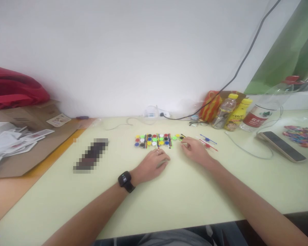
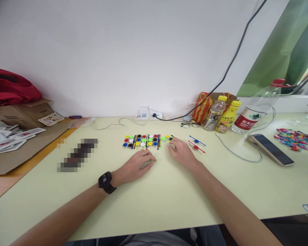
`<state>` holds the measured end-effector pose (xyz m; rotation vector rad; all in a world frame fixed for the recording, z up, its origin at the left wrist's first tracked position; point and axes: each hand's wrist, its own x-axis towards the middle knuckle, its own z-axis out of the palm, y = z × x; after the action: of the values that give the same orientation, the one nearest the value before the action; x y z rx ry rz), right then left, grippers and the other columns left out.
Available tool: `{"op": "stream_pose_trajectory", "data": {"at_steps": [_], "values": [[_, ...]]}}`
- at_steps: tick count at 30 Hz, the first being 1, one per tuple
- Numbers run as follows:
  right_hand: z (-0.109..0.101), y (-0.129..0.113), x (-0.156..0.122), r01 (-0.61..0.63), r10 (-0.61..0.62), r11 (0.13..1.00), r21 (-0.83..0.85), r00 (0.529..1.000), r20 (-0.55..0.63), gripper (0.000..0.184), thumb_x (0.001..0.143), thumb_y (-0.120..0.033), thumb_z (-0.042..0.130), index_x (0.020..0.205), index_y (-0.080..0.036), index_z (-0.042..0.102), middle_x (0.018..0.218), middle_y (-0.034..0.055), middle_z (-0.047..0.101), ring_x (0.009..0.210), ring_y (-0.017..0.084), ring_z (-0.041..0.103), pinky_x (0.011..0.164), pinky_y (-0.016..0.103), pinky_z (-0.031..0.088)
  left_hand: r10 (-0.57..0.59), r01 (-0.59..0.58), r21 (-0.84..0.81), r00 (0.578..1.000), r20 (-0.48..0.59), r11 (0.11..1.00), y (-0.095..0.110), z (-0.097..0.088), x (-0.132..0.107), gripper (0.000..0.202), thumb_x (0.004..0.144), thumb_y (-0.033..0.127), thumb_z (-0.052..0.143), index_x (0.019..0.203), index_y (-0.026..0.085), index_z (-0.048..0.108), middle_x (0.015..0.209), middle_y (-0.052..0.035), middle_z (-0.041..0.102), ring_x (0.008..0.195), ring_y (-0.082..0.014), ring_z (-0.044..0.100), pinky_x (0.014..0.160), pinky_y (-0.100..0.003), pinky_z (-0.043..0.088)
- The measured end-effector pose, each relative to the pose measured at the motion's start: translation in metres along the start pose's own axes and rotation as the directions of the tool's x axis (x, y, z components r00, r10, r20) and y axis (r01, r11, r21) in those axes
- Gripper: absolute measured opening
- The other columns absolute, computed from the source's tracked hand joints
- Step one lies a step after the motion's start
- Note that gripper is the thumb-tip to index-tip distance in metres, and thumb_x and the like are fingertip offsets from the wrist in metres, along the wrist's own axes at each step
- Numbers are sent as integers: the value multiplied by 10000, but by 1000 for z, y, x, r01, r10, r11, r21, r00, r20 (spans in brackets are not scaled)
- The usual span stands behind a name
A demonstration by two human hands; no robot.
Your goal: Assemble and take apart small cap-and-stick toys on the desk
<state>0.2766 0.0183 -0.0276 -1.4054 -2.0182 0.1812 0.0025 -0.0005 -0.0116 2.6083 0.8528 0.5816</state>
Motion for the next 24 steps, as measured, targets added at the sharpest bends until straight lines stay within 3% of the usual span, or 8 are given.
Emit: {"op": "stream_pose_trajectory", "data": {"at_steps": [2,5,8,11,15,18,21,24], "values": [[-5,-3,1,-34,32,999,-35,999,-42,315,984,-318,514,713,-199,624,766,54,684,662,183,577,649,309,387,4,-4,-3,1000,-3,1000,-1,0,0,202,1019,235,508,1143,228,667,1121,-84,652,1067,-254,600,964,-432,480],[-11,-4,1,-107,100,992,-65,989,-106,513,1004,-423,498,540,-214,427,541,-6,464,539,145,409,579,309,268,2,-2,-15,1000,-9,1000,-2,1,0,196,1019,246,514,1140,232,667,1130,-81,659,1074,-254,607,969,-436,484],[-16,-1,1,-143,140,989,-24,984,-108,587,988,-485,513,501,-226,315,518,-54,235,499,107,257,565,294,185,-16,16,-24,1000,-14,1000,-2,2,-1,197,1019,262,521,1165,238,652,1174,-80,660,1107,-258,612,988,-442,486],[-19,-3,0,-152,152,985,77,988,7,603,984,-505,513,502,-226,281,556,-54,176,513,94,199,553,293,155,-49,48,-33,998,-27,998,-2,2,-2,238,1009,291,555,1234,243,617,1167,-77,665,1127,-265,615,1005,-454,488],[-20,-19,-5,-147,76,956,253,959,273,578,987,-512,516,510,-202,414,512,-46,306,516,103,276,521,295,216,-41,38,-58,998,-48,998,-1,2,-2,355,988,386,627,1310,244,582,1138,-71,669,1116,-264,615,1028,-460,476],[-16,-33,-9,-156,-17,913,377,908,418,501,981,-495,542,598,-175,587,566,-15,504,552,117,395,533,276,299,-10,7,-67,999,-40,998,-1,1,0,293,983,413,643,1222,244,649,1118,-72,666,1089,-258,608,989,-431,486],[-12,-39,-11,-173,-82,868,465,875,478,399,953,-457,599,691,-164,667,640,1,585,601,126,451,552,261,346,2,-4,-76,1000,-29,997,-2,2,2,194,1010,360,595,1106,241,715,1056,-79,666,1031,-249,605,925,-403,497],[-10,-39,-11,-182,-107,838,515,870,482,298,933,-422,637,800,-172,731,686,2,631,632,137,497,579,260,384,-13,11,-116,1000,-24,993,-2,1,2,196,1020,338,567,1037,223,724,1026,-84,663,1006,-246,603,893,-388,506]]}}
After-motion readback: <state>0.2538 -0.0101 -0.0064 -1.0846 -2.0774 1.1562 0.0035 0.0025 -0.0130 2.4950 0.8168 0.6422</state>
